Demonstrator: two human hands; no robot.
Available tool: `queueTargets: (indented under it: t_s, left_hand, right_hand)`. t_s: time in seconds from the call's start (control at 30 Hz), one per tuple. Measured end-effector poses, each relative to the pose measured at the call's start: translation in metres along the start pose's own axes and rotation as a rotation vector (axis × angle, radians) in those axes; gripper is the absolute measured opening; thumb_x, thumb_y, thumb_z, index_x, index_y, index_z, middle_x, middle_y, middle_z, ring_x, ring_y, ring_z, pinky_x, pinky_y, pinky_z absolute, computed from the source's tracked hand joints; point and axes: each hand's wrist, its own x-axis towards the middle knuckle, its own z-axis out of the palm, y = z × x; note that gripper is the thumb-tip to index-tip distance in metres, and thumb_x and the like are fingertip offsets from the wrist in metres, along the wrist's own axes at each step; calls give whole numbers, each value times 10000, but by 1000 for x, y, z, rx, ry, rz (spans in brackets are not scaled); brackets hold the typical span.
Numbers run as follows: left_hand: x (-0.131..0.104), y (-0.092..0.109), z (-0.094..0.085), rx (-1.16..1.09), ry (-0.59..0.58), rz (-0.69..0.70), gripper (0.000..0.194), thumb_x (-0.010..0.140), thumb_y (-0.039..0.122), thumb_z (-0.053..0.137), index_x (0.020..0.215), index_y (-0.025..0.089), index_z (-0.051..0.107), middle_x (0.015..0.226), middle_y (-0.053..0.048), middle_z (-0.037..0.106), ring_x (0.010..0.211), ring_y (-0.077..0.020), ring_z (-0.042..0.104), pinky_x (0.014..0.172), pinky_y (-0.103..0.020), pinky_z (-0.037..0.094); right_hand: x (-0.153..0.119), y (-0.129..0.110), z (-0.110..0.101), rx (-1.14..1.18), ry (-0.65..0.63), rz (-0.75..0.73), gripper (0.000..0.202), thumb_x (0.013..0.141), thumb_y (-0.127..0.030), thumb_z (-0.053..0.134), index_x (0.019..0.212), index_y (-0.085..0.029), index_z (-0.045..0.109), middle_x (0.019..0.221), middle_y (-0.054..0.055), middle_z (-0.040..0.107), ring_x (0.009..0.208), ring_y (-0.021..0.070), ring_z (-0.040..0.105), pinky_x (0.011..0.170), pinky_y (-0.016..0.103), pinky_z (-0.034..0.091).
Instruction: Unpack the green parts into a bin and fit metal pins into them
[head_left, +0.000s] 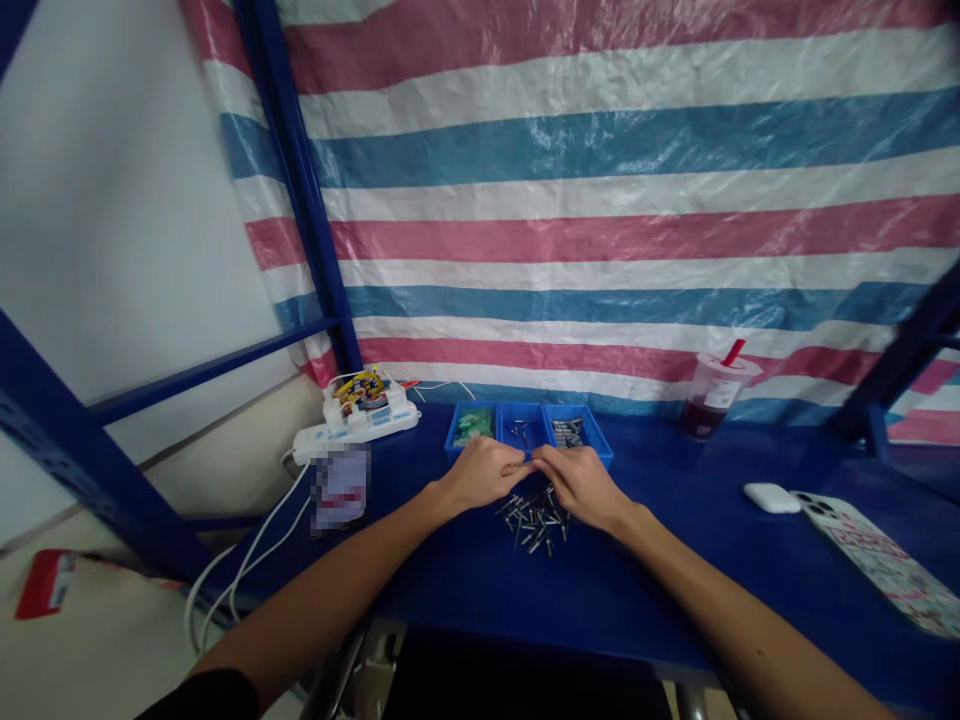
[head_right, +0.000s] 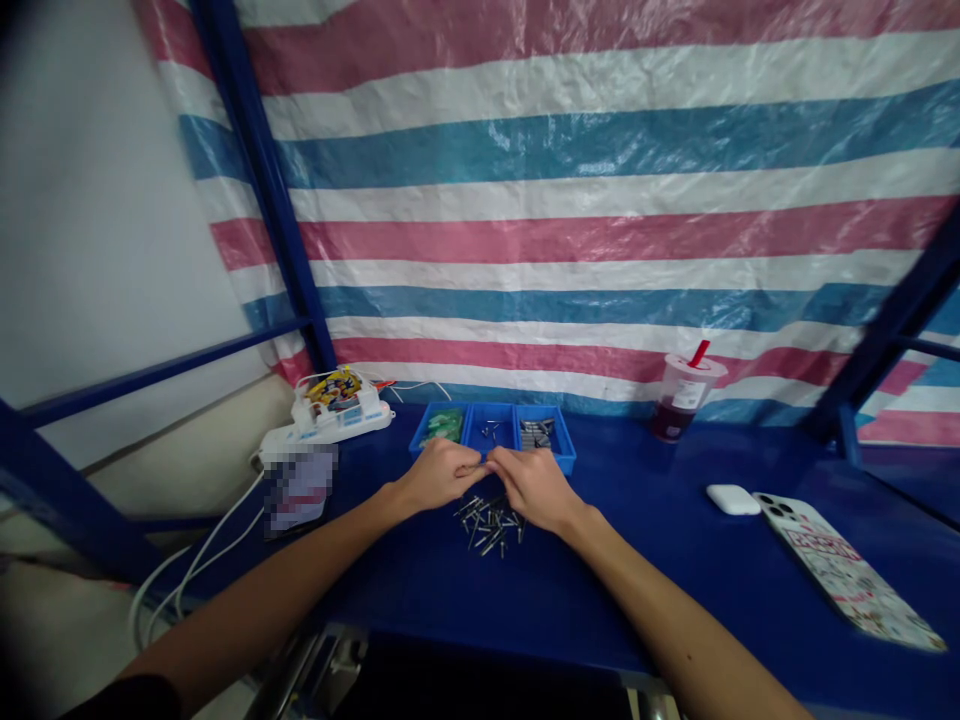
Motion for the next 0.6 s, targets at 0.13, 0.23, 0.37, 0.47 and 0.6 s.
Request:
queueTargets:
  t_s: [0.13, 0.23, 0.37, 0.47, 0.6]
  left_hand:
    - [1, 0, 0, -18, -23, -22, 548, 1036, 390, 504, 545, 150, 474, 500, 51, 399, 465, -76, 354, 526, -264, 213]
    - [1, 2, -1, -73, -42, -45, 531, 1038, 384, 504, 564, 146, 484, 512, 57, 387, 478, -74, 348, 519, -254, 215]
    - [1, 4, -5, -116, -64, -71, 516, 1039, 372, 501, 575, 148, 468, 525, 63, 353, 492, -75, 337, 514, -249, 219]
    - [1, 5, -7, -127, -73, -73, 523, 1041, 378, 490, 571, 151, 462, 530, 62, 346, 494, -76, 331, 510, -251, 224]
    - [1, 5, -7, -134, -69, -95, 528, 1037, 387, 492, 566, 154, 440, 529, 64, 329, 498, -77, 314, 513, -254, 216]
  right_hand:
    - [0, 0, -1, -2, 4, 10, 283, 1094, -292, 343, 1002, -193, 592, 746, 14, 650, 616, 145, 584, 616, 269, 344]
    - [0, 0, -2, 2, 6, 2, 284, 1093, -291, 342, 998, -193, 591, 739, 13, 645, 610, 144, 578, 613, 270, 342]
    - [1, -1, -3, 3, 9, -1, 284, 1094, -299, 342, 1004, -194, 590, 747, 17, 649, 614, 147, 580, 615, 271, 342]
    - [1, 0, -4, 5, 17, 0, 279, 1093, -295, 343, 1007, -194, 589, 739, 16, 644, 608, 148, 577, 613, 271, 338]
    - [2, 0, -4, 8, 19, 3, 284, 1092, -292, 342, 991, -191, 587, 733, 14, 636, 615, 148, 582, 616, 270, 338]
